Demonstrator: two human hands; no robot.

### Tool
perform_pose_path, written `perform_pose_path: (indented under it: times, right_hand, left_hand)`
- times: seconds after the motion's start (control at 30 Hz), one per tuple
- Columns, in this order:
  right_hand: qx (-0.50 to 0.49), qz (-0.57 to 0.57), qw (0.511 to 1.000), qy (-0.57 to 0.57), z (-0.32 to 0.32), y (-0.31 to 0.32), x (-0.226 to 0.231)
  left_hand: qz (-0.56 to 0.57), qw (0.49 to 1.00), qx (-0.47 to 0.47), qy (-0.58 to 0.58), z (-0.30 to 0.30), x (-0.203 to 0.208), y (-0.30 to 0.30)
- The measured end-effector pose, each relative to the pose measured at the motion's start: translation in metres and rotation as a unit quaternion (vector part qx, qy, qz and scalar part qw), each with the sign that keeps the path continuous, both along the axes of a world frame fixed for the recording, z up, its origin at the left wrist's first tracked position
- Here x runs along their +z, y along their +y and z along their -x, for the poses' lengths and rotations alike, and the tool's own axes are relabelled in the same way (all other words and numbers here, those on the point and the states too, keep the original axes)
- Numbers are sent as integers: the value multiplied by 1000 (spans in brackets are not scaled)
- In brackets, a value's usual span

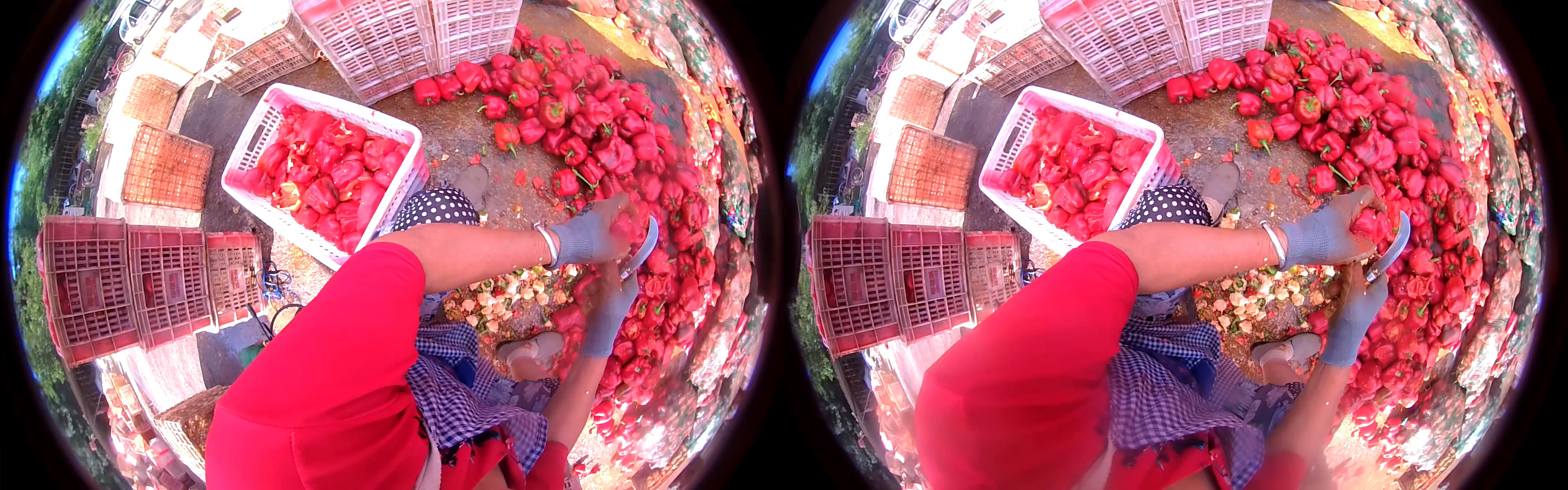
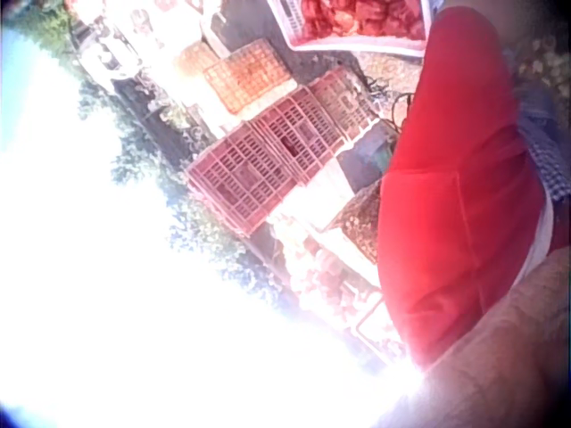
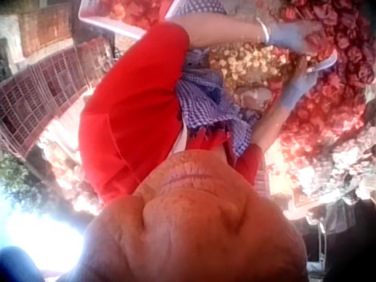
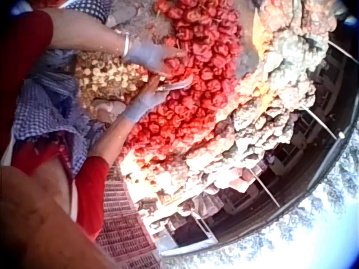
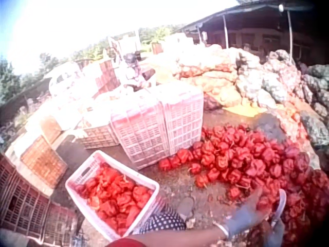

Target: The person removes the stems and seeds from red peppers using a curved blade and places the cleaned peppers into a white plastic crate.

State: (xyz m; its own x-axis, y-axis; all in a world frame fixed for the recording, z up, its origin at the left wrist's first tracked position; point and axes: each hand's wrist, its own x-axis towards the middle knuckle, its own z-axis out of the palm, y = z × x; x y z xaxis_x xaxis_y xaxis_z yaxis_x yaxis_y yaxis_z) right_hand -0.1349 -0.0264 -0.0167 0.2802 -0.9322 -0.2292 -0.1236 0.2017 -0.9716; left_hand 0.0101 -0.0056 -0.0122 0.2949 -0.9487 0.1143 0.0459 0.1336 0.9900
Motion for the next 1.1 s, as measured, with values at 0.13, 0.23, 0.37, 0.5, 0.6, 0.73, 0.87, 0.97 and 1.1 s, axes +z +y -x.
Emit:
perform_pose_path:
  times: [0.13, 0.23, 0.37, 0.5, 0.6, 0.73, 0.87, 0.97, 1.1]
  right_hand:
    - [-5, 60, 998, -17, 12, -18, -22]
    - [-69, 5, 998, 8, -5, -21, -19]
    - [-47, -15, 998, -32, -10, -17, 1]
    - [-55, -80, 988, -117, -7, -14, 15]
    - [-63, -89, 984, -143, 1, -12, 9]
    - [-34, -128, 981, -140, 10, -13, 2]
    - [-53, 119, 991, 10, 13, -12, -12]
    - [-42, 138, 981, 130, 26, -15, -7]
    - [41, 81, 984, 156, 50, -19, -4]
  left_hand:
    - [88, 992, 2, -86, 11, 5, -10]
    - [97, 988, -4, -122, 13, 7, -6]
    - [91, 994, 11, -64, 8, 3, -13]
    - [51, 999, 12, 2, 2, -1, -19]
    - [57, 996, 2, 75, 6, 3, -18]
    - [59, 998, 14, -16, 5, 0, -18]
    - [51, 997, 10, 63, 9, -3, -16]
    - [39, 985, 6, 170, -3, 0, -13]
    - [0, 940, -36, 340, -7, 10, -17]
